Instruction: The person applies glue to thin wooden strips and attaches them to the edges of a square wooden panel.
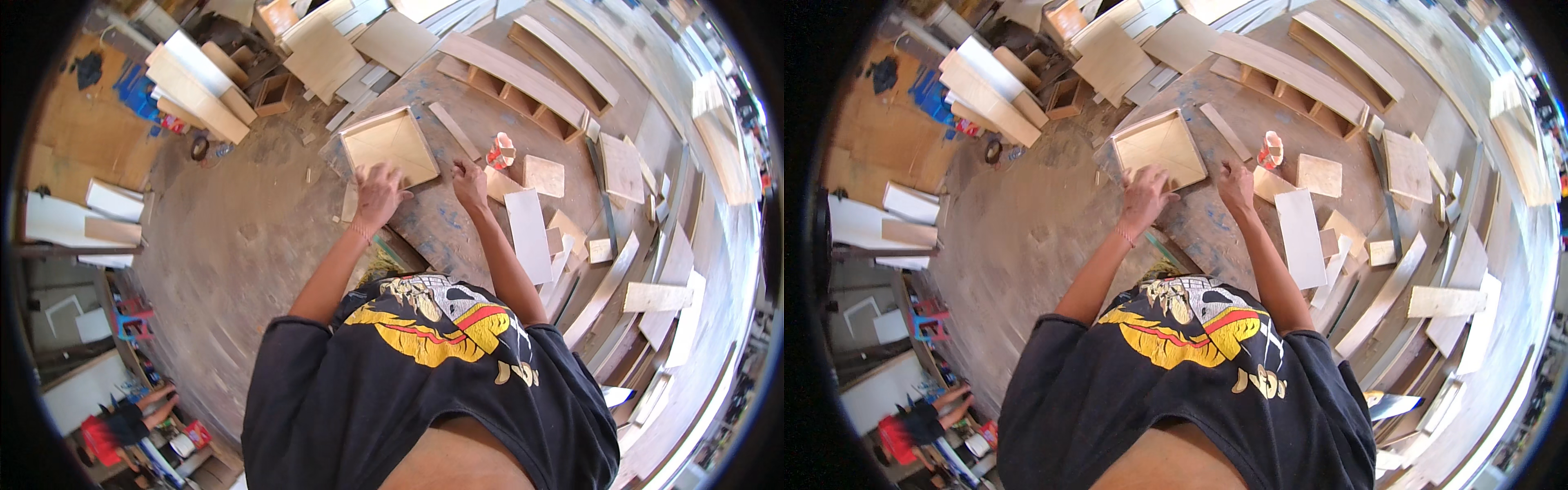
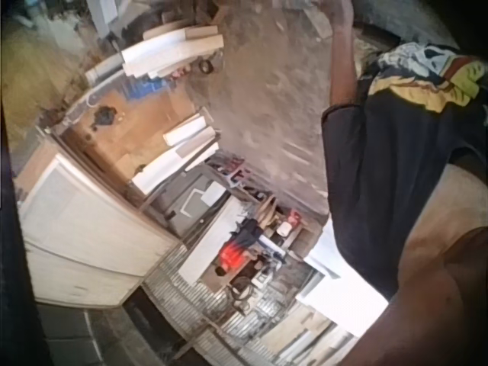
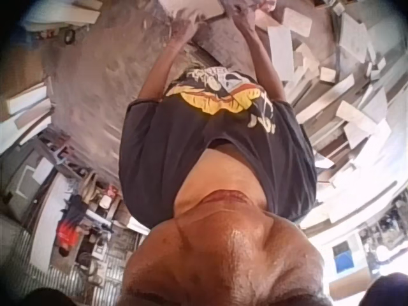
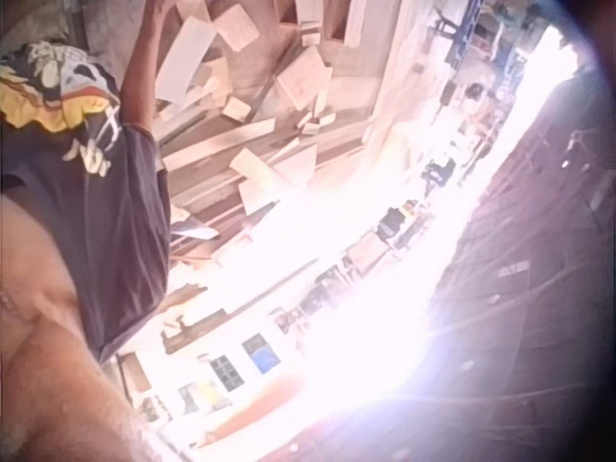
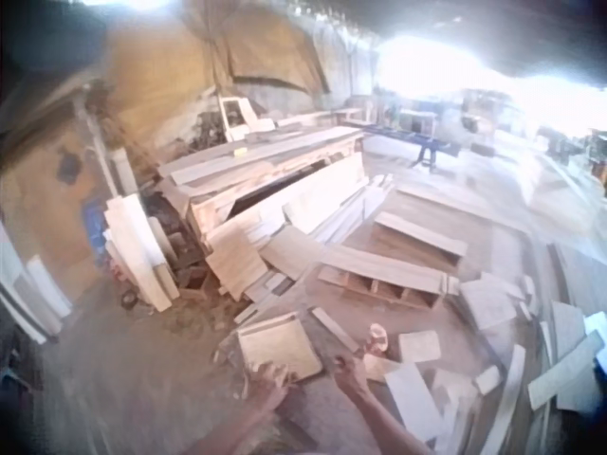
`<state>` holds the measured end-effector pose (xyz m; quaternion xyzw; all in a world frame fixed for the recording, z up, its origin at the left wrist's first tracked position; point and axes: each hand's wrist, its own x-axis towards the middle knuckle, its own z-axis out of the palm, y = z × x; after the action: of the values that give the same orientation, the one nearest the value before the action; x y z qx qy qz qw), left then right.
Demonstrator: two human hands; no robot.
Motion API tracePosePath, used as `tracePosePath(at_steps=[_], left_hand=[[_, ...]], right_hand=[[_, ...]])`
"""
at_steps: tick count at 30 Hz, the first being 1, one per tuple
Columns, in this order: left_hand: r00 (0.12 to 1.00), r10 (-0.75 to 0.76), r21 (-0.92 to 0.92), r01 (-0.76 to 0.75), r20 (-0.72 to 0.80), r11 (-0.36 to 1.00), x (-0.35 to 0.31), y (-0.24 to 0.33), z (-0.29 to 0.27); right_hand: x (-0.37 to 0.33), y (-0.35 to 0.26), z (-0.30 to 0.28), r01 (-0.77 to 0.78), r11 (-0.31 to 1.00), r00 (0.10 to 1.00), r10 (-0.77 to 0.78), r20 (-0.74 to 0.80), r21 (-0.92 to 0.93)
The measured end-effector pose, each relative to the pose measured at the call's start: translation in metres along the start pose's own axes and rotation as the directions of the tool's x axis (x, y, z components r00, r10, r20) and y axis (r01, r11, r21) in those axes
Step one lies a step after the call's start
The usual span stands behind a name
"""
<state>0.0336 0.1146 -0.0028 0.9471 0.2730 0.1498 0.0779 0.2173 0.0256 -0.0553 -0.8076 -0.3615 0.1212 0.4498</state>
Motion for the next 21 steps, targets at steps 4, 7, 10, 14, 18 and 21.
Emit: tracePosePath(at_steps=[4, 7, 10, 14, 18, 21], left_hand=[[0.709, -0.548, -0.466, 0.339, -0.444, 0.817, -0.026, -0.001, 0.002], [0.382, -0.882, -0.898, 0.429, 0.276, -0.096, -0.062, -0.011, 0.002], [0.448, -0.613, -0.755, 0.291, 0.651, -0.588, -0.077, -0.011, 0.012], [0.467, -0.573, -0.72, 0.242, 0.674, -0.65, -0.075, -0.006, 0.018], [0.485, -0.585, -0.739, 0.224, 0.65, -0.635, -0.075, -0.009, 0.024], [0.494, -0.569, -0.728, 0.221, 0.657, -0.649, -0.072, -0.01, 0.023]], right_hand=[[-0.008, -0.002, 0.003, -0.118, 0.977, 0.993, 0.116, 0.02, 0.179], [-0.023, -0.01, 0.003, -0.223, 0.962, 0.974, 0.214, 0.074, 0.158], [-0.03, -0.004, 0.007, -0.317, 0.903, 0.945, 0.274, 0.179, 0.289], [-0.036, -0.008, 0.01, -0.392, 0.826, 0.917, 0.316, 0.243, 0.405], [-0.036, -0.02, 0.0, -0.528, 0.713, 0.84, 0.358, 0.408, 0.461], [-0.038, -0.025, -0.002, -0.595, 0.634, 0.798, 0.396, 0.455, 0.493]])
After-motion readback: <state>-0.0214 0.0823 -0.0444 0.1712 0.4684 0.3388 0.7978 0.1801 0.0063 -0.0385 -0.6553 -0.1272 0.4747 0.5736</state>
